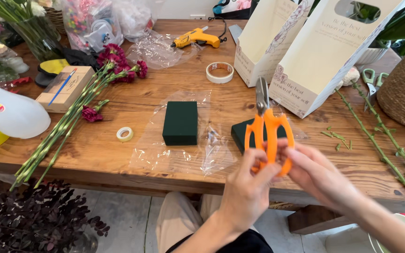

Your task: The person wraps two rectangular blocks of green floral foam in clear plastic wrap. They use orange-handled scissors to cut the plastic and a roll of clear tape to secure the wrap around each block.

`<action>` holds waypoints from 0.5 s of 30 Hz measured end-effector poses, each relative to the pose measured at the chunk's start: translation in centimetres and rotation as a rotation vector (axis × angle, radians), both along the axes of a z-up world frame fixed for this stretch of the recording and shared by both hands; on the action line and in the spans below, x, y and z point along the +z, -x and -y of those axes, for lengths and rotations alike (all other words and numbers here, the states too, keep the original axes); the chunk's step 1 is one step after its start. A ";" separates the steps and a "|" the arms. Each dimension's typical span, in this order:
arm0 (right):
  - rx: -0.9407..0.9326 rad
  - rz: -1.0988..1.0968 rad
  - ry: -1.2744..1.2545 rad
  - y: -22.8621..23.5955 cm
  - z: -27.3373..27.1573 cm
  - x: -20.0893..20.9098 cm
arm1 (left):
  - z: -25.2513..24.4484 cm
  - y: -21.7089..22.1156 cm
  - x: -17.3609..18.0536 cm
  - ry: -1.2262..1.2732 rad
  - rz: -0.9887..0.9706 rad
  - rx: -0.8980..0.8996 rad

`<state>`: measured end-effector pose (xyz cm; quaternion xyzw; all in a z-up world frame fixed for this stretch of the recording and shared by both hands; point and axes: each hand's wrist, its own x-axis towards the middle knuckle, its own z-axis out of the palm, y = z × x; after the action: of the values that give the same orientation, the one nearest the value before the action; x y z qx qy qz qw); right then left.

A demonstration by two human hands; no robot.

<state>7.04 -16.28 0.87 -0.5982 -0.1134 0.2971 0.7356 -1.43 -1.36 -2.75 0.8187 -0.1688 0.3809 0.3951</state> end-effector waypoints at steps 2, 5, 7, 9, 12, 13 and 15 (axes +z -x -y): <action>-0.018 -0.022 -0.059 0.9 0.6 -2.2 | 0.3 0.7 -0.8 -0.030 0.009 0.013; 0.079 -0.055 -0.371 1.6 1.6 -5.1 | 0.9 1.6 -1.7 -0.041 0.022 0.054; -0.132 -0.241 -0.213 2.3 2.0 -5.5 | 1.6 2.0 -2.2 -0.114 0.015 0.032; -0.194 -0.295 -0.129 2.8 2.1 -5.7 | 2.5 2.5 -3.1 -0.125 0.049 -0.005; -0.213 -0.320 0.019 2.7 3.1 -6.1 | 2.2 3.2 -3.1 -0.071 0.100 -0.102; -0.175 -0.294 0.086 2.7 3.7 -6.2 | 1.9 3.5 -3.0 -0.002 0.112 -0.166; -0.152 -0.249 0.139 2.4 4.2 -5.9 | 0.2 3.9 -1.3 0.113 0.045 0.033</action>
<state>4.64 -20.48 -4.98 -0.6128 0.0453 0.3195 0.7214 -5.36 -1.51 -4.08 0.7889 -0.1424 0.4146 0.4306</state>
